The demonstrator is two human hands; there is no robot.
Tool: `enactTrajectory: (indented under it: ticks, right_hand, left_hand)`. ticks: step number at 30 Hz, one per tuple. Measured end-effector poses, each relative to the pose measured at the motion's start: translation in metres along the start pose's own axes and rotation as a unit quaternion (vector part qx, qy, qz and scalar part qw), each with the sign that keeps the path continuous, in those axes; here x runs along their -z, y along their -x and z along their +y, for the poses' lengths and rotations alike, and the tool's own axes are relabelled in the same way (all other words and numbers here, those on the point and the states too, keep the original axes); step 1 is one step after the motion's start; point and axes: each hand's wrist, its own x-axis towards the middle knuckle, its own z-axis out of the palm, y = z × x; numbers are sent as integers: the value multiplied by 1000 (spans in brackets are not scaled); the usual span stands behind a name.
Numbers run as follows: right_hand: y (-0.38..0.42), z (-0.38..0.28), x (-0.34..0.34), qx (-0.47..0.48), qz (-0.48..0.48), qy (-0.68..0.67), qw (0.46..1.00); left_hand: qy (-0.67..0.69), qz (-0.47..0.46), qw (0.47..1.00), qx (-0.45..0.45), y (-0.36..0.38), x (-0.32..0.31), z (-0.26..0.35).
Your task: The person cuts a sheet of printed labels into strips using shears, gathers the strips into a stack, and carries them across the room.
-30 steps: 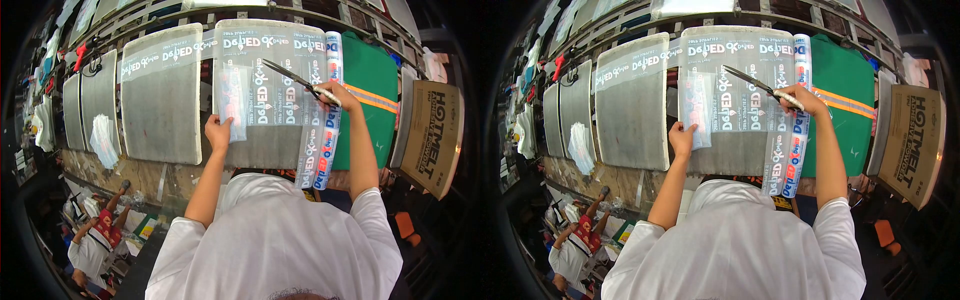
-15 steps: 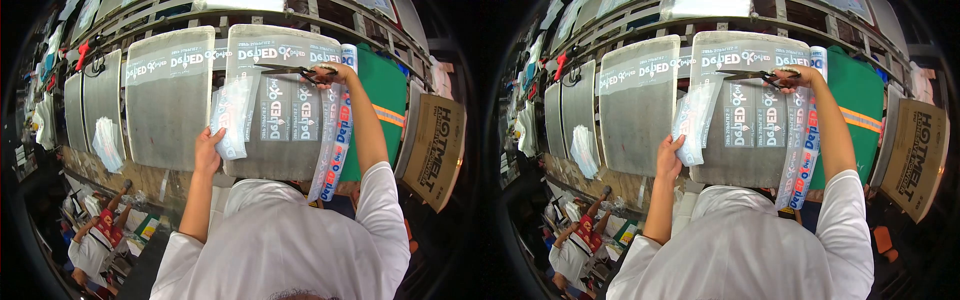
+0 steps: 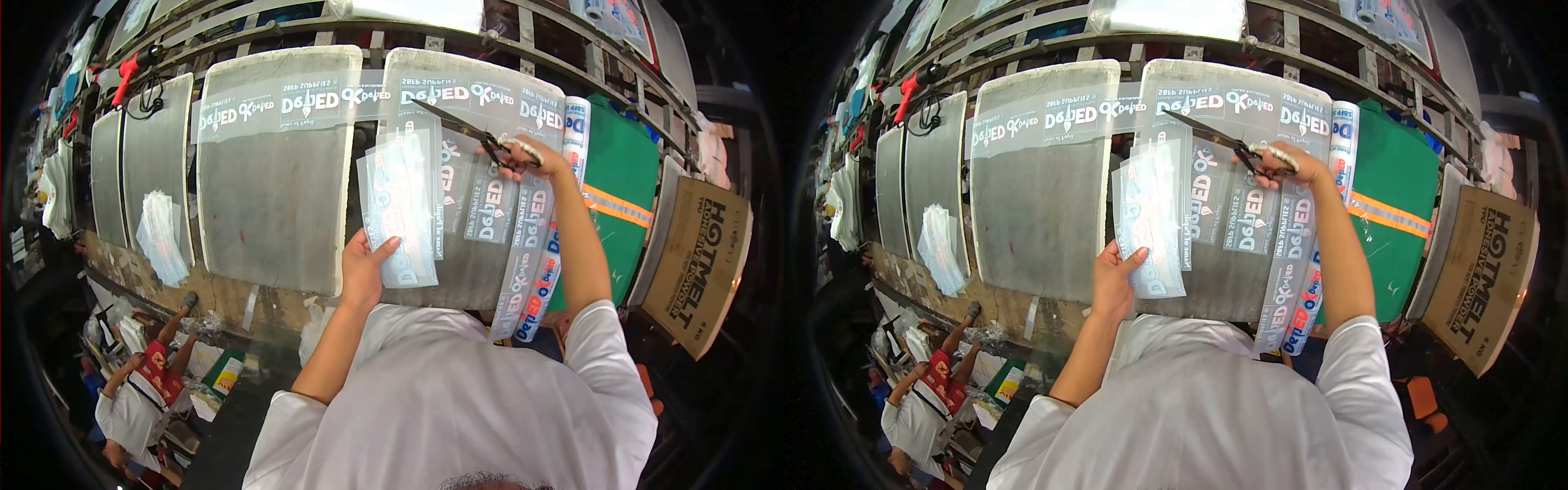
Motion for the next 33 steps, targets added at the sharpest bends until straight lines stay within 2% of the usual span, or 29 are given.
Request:
enactTrajectory:
  ticks: [3, 9, 12, 15, 17, 20, 27, 29, 33]
  right_hand:
    - [1, 6, -2, 22, -4, -42, 999]
    - [-8, -12, 44, -28, -25, 110, 993]
    - [-23, -34, 69, -71, -81, 161, 981]
    - [-34, -48, 80, -64, -118, 191, 972]
    - [-41, -52, 83, -78, -139, 176, 971]
    - [-56, -51, 80, -41, -163, 162, 972]
    - [-76, -51, 74, -72, -172, 173, 967]
    - [-79, -51, 73, -64, -181, 121, 974]
    - [-95, -63, 58, -77, -186, 100, 974]
  left_hand:
    - [-12, -14, 1000, 5, -3, 8, -5]
    - [-26, -9, 1000, -1, -7, 18, -12]
    - [-51, 8, 999, -7, -8, 20, -13]
    - [-47, 7, 999, -5, -9, 20, -12]
    - [-43, 2, 999, 3, -13, 25, -12]
    - [-40, -6, 999, 6, -17, 28, -14]
    - [-56, -30, 998, -15, -20, 33, -7]
    - [-59, -37, 998, -6, -21, 38, -11]
    - [-76, -31, 997, -9, -23, 41, -15]
